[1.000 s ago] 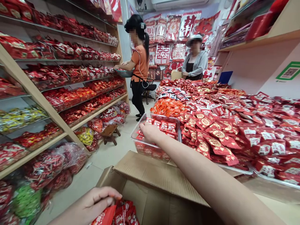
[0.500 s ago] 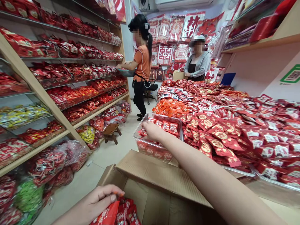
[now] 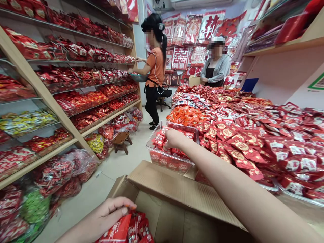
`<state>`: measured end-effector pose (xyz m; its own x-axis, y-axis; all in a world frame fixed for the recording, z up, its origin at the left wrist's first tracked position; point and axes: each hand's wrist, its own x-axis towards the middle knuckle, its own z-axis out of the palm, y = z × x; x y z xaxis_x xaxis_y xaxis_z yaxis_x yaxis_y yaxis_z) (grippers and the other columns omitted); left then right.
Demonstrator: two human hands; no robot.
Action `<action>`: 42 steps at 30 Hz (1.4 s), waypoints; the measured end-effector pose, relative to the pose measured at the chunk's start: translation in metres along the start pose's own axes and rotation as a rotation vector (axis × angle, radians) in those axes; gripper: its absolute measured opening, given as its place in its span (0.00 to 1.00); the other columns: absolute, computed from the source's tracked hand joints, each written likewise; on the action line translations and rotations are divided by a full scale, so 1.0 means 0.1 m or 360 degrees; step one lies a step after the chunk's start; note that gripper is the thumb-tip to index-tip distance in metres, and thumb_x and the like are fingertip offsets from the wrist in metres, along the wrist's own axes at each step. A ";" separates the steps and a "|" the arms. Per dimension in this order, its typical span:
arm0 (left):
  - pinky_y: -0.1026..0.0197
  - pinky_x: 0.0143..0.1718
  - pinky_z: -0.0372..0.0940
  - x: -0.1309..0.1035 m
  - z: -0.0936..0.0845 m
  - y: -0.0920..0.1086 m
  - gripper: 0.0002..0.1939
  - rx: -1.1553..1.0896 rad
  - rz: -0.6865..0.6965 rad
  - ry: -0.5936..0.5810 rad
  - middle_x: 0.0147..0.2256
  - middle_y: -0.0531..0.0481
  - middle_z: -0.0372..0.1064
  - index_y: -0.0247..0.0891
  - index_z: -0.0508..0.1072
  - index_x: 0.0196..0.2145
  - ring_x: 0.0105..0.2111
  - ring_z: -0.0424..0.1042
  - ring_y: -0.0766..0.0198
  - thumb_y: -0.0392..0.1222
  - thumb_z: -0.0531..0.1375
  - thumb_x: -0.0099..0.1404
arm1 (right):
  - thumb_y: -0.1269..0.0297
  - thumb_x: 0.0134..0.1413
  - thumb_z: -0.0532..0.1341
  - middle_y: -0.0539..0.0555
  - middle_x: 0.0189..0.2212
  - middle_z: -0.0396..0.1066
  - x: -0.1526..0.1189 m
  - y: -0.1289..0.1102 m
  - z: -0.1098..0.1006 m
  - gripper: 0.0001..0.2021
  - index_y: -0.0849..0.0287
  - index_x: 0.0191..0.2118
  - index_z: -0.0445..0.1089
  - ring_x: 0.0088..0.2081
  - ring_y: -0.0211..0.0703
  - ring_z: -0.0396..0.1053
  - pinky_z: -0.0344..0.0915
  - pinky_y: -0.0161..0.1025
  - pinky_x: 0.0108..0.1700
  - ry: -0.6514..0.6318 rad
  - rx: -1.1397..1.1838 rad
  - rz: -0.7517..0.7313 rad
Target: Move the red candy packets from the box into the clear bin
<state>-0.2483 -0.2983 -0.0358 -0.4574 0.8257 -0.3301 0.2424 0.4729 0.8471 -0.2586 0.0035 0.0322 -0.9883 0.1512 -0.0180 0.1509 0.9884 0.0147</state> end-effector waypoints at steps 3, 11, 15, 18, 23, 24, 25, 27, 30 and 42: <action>0.64 0.40 0.59 -0.01 0.01 -0.01 0.15 0.0018 -0.0003 0.0006 0.37 0.51 0.68 0.41 0.70 0.40 0.37 0.65 0.62 0.48 0.49 0.61 | 0.59 0.38 0.63 0.63 0.39 0.63 -0.10 -0.02 0.10 0.22 0.65 0.41 0.63 0.38 0.51 0.65 0.62 0.39 0.35 0.0034 -0.0110 0.0034; 0.64 0.42 0.59 0.11 -0.13 0.25 0.15 -0.0062 0.0308 0.0215 0.37 0.48 0.68 0.39 0.70 0.41 0.38 0.66 0.63 0.43 0.48 0.61 | 0.61 0.44 0.58 0.61 0.35 0.64 -0.11 -0.02 0.22 0.12 0.63 0.35 0.66 0.36 0.48 0.66 0.61 0.38 0.33 0.0041 -0.0165 0.0025; 0.64 0.43 0.58 0.29 -0.13 0.52 0.14 -0.0097 0.0476 0.0173 0.40 0.48 0.69 0.39 0.70 0.42 0.40 0.66 0.63 0.40 0.49 0.61 | 0.66 0.47 0.55 0.59 0.33 0.65 -0.13 0.01 0.23 0.07 0.62 0.31 0.67 0.34 0.46 0.66 0.60 0.36 0.32 0.0060 -0.0142 0.0001; 0.64 0.42 0.60 0.38 0.00 0.54 0.14 -0.0168 0.0423 0.0104 0.39 0.48 0.70 0.38 0.70 0.41 0.39 0.67 0.63 0.41 0.50 0.61 | 0.68 0.48 0.53 0.58 0.34 0.65 -0.17 0.00 0.24 0.07 0.62 0.31 0.68 0.34 0.44 0.66 0.59 0.35 0.33 0.0098 -0.0113 -0.0060; 0.64 0.41 0.60 0.40 0.20 0.39 0.14 -0.0298 0.0321 -0.0041 0.39 0.48 0.71 0.37 0.70 0.41 0.40 0.67 0.63 0.42 0.50 0.61 | 0.65 0.45 0.57 0.56 0.33 0.67 -0.16 0.02 0.21 0.06 0.60 0.30 0.68 0.33 0.42 0.66 0.58 0.33 0.31 0.0096 -0.0014 -0.0140; 0.65 0.41 0.60 0.39 0.21 0.37 0.14 -0.0287 0.0306 -0.0036 0.39 0.48 0.71 0.37 0.70 0.40 0.39 0.67 0.63 0.42 0.50 0.61 | 0.64 0.44 0.58 0.55 0.32 0.67 -0.15 0.03 0.19 0.06 0.60 0.29 0.68 0.32 0.42 0.66 0.58 0.33 0.30 0.0096 0.0013 -0.0146; 0.65 0.40 0.60 0.39 0.22 0.35 0.14 -0.0270 0.0286 -0.0021 0.38 0.49 0.71 0.38 0.71 0.40 0.38 0.67 0.63 0.42 0.50 0.60 | 0.63 0.43 0.59 0.55 0.32 0.67 -0.13 0.04 0.17 0.06 0.60 0.28 0.69 0.31 0.41 0.66 0.58 0.32 0.30 0.0103 0.0043 -0.0149; 0.65 0.38 0.60 0.40 0.22 0.31 0.14 -0.0246 0.0233 0.0016 0.37 0.49 0.71 0.38 0.71 0.39 0.36 0.68 0.63 0.42 0.50 0.60 | 0.62 0.45 0.58 0.54 0.31 0.67 -0.10 0.05 0.13 0.07 0.60 0.28 0.69 0.32 0.41 0.65 0.59 0.32 0.31 0.0155 0.0102 -0.0143; 0.65 0.37 0.60 0.43 0.22 0.22 0.14 -0.0269 0.0194 0.0055 0.36 0.49 0.71 0.36 0.71 0.39 0.35 0.67 0.63 0.43 0.51 0.60 | 0.60 0.51 0.54 0.56 0.34 0.67 -0.04 0.02 0.11 0.11 0.61 0.34 0.69 0.37 0.42 0.64 0.58 0.33 0.38 0.0270 0.0167 -0.0137; 0.65 0.39 0.58 0.48 0.19 0.08 0.14 -0.0246 0.0211 0.0102 0.35 0.51 0.70 0.38 0.71 0.38 0.36 0.65 0.64 0.44 0.50 0.60 | 0.62 0.50 0.56 0.58 0.36 0.66 0.12 -0.16 0.24 0.10 0.62 0.35 0.68 0.40 0.43 0.61 0.56 0.35 0.41 0.0375 0.0227 -0.0113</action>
<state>-0.2524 -0.2498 -0.0529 -0.4851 0.8539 -0.1885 0.1721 0.3046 0.9368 -0.2727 -0.0100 0.0080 -0.9713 0.0914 0.2195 0.0661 0.9906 -0.1197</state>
